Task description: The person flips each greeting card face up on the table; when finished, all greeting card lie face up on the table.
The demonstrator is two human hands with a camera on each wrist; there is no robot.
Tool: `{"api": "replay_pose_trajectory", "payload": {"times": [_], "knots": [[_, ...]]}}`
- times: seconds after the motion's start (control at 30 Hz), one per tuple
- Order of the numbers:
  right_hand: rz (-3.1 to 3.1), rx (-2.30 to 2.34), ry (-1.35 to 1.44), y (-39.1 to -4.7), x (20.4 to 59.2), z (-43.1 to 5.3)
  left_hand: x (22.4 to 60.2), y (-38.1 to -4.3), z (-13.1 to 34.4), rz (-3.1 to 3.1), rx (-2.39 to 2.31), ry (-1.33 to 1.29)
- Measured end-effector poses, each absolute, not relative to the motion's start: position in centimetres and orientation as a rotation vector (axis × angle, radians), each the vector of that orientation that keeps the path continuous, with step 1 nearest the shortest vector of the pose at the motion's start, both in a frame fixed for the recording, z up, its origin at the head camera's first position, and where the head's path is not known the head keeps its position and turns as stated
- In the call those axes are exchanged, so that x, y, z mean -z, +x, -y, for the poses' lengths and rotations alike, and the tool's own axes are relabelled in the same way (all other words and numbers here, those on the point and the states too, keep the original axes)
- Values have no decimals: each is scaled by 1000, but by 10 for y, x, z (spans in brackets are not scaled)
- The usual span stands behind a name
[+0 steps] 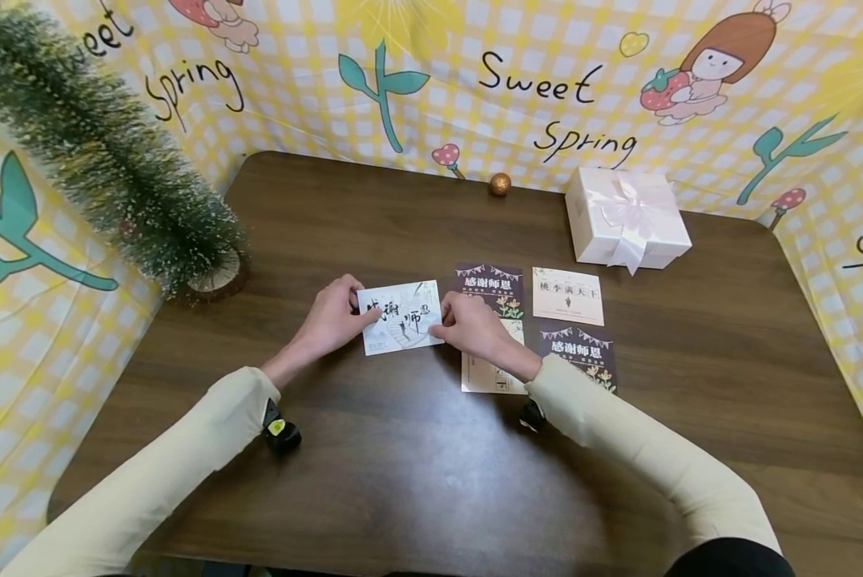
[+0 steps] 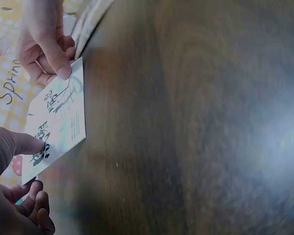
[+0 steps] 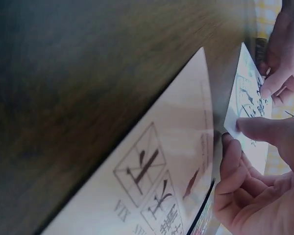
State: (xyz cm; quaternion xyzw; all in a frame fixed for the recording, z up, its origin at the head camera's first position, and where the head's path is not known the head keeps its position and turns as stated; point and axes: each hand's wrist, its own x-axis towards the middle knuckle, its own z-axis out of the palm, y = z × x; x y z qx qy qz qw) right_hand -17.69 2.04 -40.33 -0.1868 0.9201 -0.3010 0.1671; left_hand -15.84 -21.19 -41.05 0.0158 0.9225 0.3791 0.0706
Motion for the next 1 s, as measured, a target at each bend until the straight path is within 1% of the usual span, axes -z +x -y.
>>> {"api": "replay_pose_trajectory", "payload": {"times": [0.37,0.8,1.0], "knots": [[-2646,657,-610,-178,403,-15,415,-162,213,-2797,-1015,146],[-2648,623,-622,-178,404,-14,422,-161,213,-2845,-979,208],[-2658,659,-662,-178,403,-16,417,-162,214,-2868,-969,225]]}}
